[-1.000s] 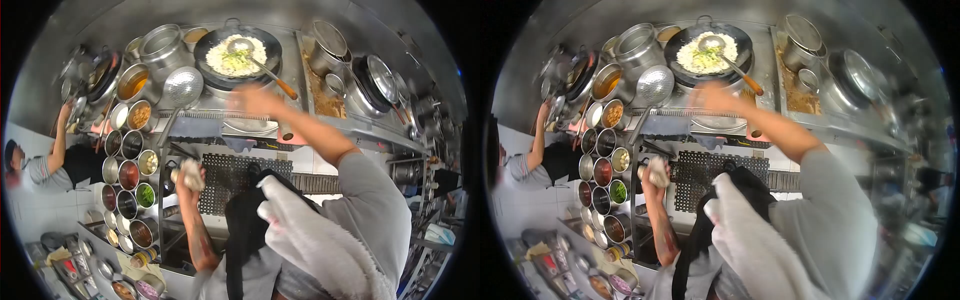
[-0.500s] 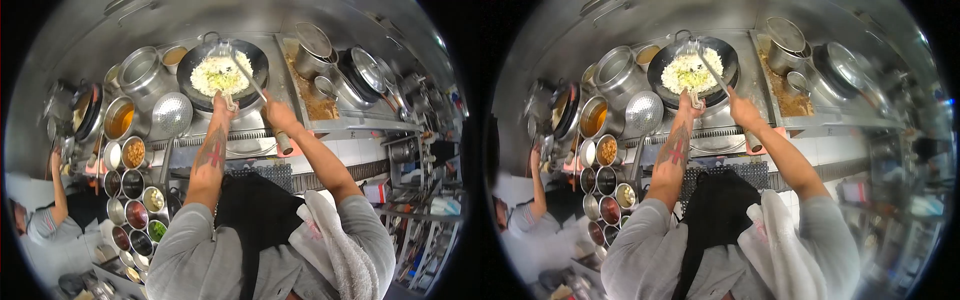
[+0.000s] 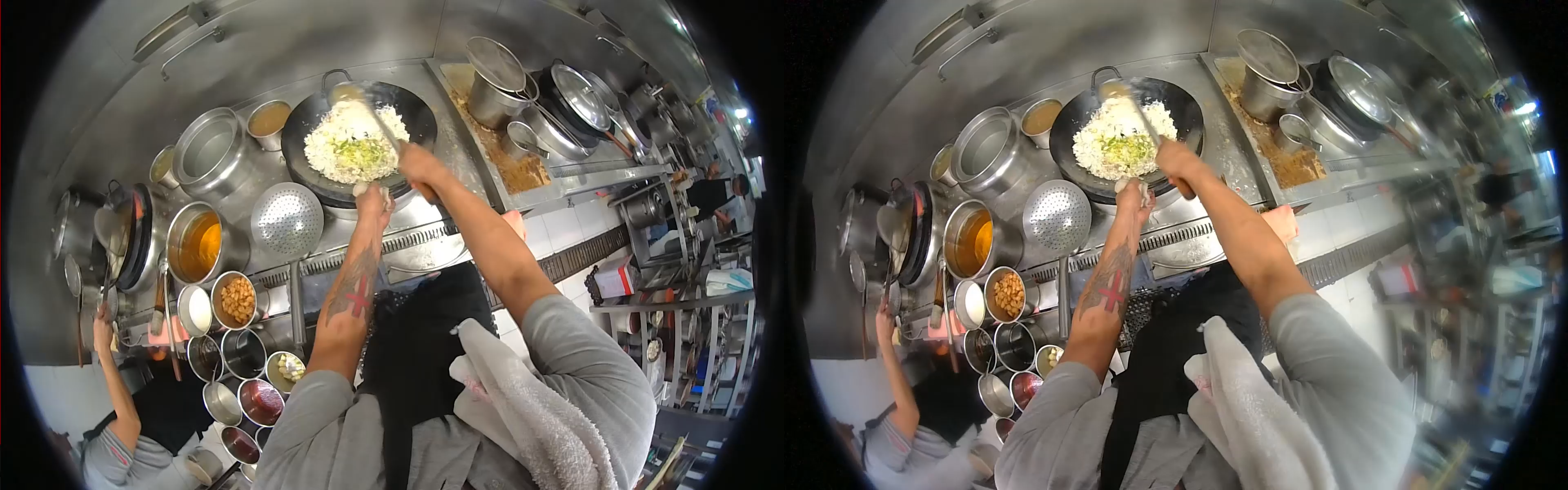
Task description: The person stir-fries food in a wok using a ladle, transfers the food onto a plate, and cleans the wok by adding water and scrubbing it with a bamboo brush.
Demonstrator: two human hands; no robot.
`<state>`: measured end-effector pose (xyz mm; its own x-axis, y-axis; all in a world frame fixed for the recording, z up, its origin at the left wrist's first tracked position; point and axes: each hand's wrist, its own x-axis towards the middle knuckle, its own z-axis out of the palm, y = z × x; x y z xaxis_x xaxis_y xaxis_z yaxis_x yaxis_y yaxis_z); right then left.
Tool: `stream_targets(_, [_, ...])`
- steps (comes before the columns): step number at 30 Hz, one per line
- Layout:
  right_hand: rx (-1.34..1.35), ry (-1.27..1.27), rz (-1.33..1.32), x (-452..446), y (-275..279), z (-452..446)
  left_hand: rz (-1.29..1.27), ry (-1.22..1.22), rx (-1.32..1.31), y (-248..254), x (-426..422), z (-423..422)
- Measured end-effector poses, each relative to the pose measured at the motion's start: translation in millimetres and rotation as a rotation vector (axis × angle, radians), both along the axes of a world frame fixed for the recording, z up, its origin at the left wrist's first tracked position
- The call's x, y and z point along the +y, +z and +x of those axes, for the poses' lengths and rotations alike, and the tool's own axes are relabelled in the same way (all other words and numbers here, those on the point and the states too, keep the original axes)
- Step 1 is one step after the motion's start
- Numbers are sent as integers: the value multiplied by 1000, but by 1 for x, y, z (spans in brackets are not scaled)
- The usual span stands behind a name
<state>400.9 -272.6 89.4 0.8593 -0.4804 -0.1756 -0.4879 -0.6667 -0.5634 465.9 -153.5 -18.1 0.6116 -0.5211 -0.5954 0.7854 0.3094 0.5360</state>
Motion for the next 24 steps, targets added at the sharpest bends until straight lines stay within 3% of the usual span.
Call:
stream_targets(2, [65, 90, -79, 5, -7, -15, -25, -66, -10, -6, 1, 2])
stream_targets(6, [160, 193, -245, 19, 62, -125, -10, 16, 21, -3, -1, 0])
stream_targets(8, [492, 152, -328, 16, 93, -138, -54, -10, 36, -11, 1, 1])
stream_targets(11, [256, 54, -297, 7, 35, -93, -25, 48, -8, -5, 0, -4])
stream_targets(13, [257, 162, -336, 8, -20, -60, -159, 42, -50, -57, 3, 13])
stream_targets(14, [187, 169, -333, 36, 20, -66, -178, 3, -217, -41, 26, -4])
stream_targets(15, [46, 211, -331, 36, -21, -58, -119, -131, -420, 6, 55, -32])
stream_targets(16, [-126, 58, -202, 33, -55, -66, -57, -258, -463, 39, 64, -43])
stream_targets(17, [34, 310, -493, 24, -75, -73, -140, -221, -478, 8, 61, -30])
stream_targets(18, [172, 159, -335, 30, -32, -93, -211, -123, -66, -66, 16, 38])
stream_targets(19, [165, 37, -238, 24, -26, -111, -64, -45, 31, -14, 3, 12])
stream_targets(22, [177, -135, -213, 33, 13, -144, -10, -169, -28, -32, 6, 30])
stream_targets(24, [153, -93, -233, 23, -8, -149, -37, -182, 46, -31, 5, 29])
